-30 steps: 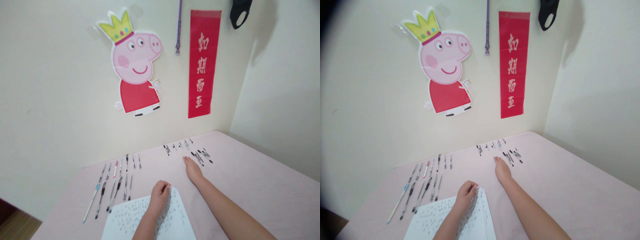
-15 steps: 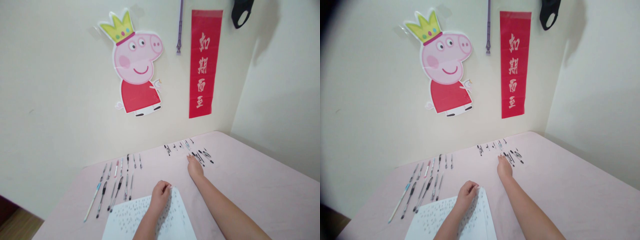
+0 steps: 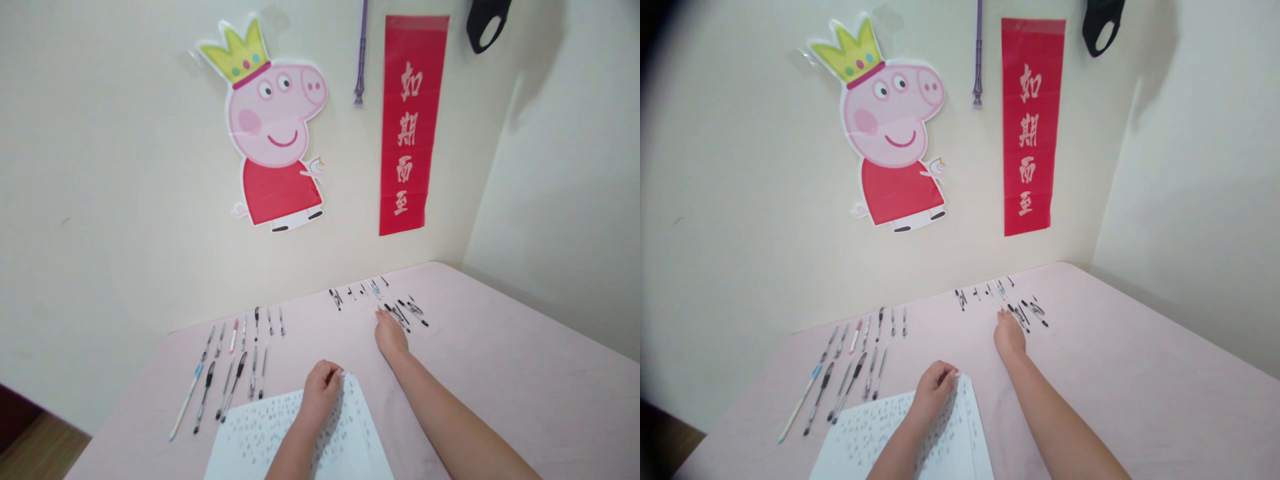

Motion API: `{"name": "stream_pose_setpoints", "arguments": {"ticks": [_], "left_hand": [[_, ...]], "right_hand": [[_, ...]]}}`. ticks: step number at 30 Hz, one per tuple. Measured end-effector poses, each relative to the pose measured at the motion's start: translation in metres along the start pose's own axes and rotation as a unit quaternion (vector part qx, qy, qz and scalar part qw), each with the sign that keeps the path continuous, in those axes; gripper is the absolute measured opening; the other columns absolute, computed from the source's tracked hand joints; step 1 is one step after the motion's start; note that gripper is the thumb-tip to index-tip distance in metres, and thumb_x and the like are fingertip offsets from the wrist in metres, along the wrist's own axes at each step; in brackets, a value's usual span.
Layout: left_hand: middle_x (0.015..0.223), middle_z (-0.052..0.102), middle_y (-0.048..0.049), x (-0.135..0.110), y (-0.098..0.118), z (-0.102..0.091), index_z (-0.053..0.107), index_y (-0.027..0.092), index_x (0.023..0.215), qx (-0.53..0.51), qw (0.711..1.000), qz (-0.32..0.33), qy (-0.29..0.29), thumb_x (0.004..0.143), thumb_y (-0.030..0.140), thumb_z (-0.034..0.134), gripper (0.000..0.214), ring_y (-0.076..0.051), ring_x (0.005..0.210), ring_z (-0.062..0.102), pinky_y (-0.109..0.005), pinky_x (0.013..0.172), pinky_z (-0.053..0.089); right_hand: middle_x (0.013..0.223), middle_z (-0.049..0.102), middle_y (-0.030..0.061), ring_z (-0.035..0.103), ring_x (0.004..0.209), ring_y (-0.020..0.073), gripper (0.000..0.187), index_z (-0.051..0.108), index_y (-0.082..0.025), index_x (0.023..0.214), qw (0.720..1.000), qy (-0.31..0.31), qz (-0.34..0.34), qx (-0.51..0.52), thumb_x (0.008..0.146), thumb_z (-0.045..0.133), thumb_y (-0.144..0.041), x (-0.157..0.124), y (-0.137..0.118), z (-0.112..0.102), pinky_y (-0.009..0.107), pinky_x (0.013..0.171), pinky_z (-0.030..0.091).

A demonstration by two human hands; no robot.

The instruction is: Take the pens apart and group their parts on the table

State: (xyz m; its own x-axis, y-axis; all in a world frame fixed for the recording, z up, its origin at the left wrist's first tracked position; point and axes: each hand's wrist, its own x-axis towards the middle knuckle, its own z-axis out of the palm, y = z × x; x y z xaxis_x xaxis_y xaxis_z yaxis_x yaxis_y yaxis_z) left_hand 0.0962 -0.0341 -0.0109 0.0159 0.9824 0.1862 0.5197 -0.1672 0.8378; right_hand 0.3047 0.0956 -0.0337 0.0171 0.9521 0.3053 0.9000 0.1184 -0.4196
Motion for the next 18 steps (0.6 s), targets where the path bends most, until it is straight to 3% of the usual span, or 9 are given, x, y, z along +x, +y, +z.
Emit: {"name": "stream_pose_setpoints", "arguments": {"ticks": [5, 9, 13, 16, 18], "left_hand": [[0.071, 0.059, -0.0037, 0.0, 0.001, -0.001, 0.063, 0.018, 0.074, 0.003, 1.0, -0.002, 0.0, 0.078, 0.028, 0.047, 0.019, -0.018, 0.072, 0.053, -0.029, 0.067, 0.038], [0.07, 0.058, -0.0036, 0.0, -0.001, 0.0, 0.063, 0.017, 0.073, -0.005, 1.0, 0.006, 0.002, 0.079, 0.032, 0.048, 0.022, -0.017, 0.07, 0.053, -0.029, 0.067, 0.038], [0.061, 0.055, -0.0027, -0.001, -0.001, 0.003, 0.063, 0.016, 0.075, -0.118, 0.993, -0.028, 0.009, 0.085, 0.051, 0.036, 0.046, -0.016, 0.06, 0.052, -0.029, 0.061, 0.039], [0.059, 0.056, -0.004, -0.004, 0.004, 0.003, 0.062, 0.014, 0.075, -0.228, 0.971, -0.071, 0.016, 0.085, 0.061, 0.023, 0.062, -0.015, 0.055, 0.052, -0.028, 0.055, 0.039], [0.056, 0.054, -0.0036, -0.005, 0.008, 0.0, 0.06, 0.015, 0.069, -0.243, 0.967, -0.075, 0.033, 0.083, 0.064, 0.022, 0.064, -0.014, 0.052, 0.049, -0.027, 0.052, 0.038]], "right_hand": [[0.128, 0.052, 0.0164, 0.041, 0.125, 0.0244, 0.049, 0.056, -0.005, 0.12, 1.0, 0.008, -0.003, -0.001, 0.075, 0.037, -0.002, -0.002, -0.003, -0.005, 0.035, 0.106, 0.027], [0.131, 0.05, 0.0146, 0.034, 0.129, 0.0241, 0.048, 0.053, -0.005, 0.123, 0.998, 0.035, -0.043, 0.008, 0.077, 0.039, -0.004, -0.009, -0.015, -0.015, 0.037, 0.108, 0.024], [0.134, 0.048, 0.0111, 0.031, 0.131, 0.0224, 0.049, 0.052, -0.01, 0.124, 0.987, 0.044, -0.143, 0.05, 0.078, 0.037, -0.005, -0.029, -0.051, -0.029, 0.042, 0.108, 0.024], [0.131, 0.051, 0.011, 0.034, 0.128, 0.0225, 0.043, 0.061, -0.012, 0.112, 0.973, -0.005, -0.209, 0.092, 0.077, 0.039, -0.005, -0.05, -0.087, -0.038, 0.04, 0.106, 0.028], [0.127, 0.053, 0.0117, 0.039, 0.123, 0.0225, 0.037, 0.064, -0.013, 0.106, 0.961, -0.04, -0.25, 0.112, 0.077, 0.043, -0.006, -0.062, -0.109, -0.043, 0.037, 0.103, 0.031]]}}
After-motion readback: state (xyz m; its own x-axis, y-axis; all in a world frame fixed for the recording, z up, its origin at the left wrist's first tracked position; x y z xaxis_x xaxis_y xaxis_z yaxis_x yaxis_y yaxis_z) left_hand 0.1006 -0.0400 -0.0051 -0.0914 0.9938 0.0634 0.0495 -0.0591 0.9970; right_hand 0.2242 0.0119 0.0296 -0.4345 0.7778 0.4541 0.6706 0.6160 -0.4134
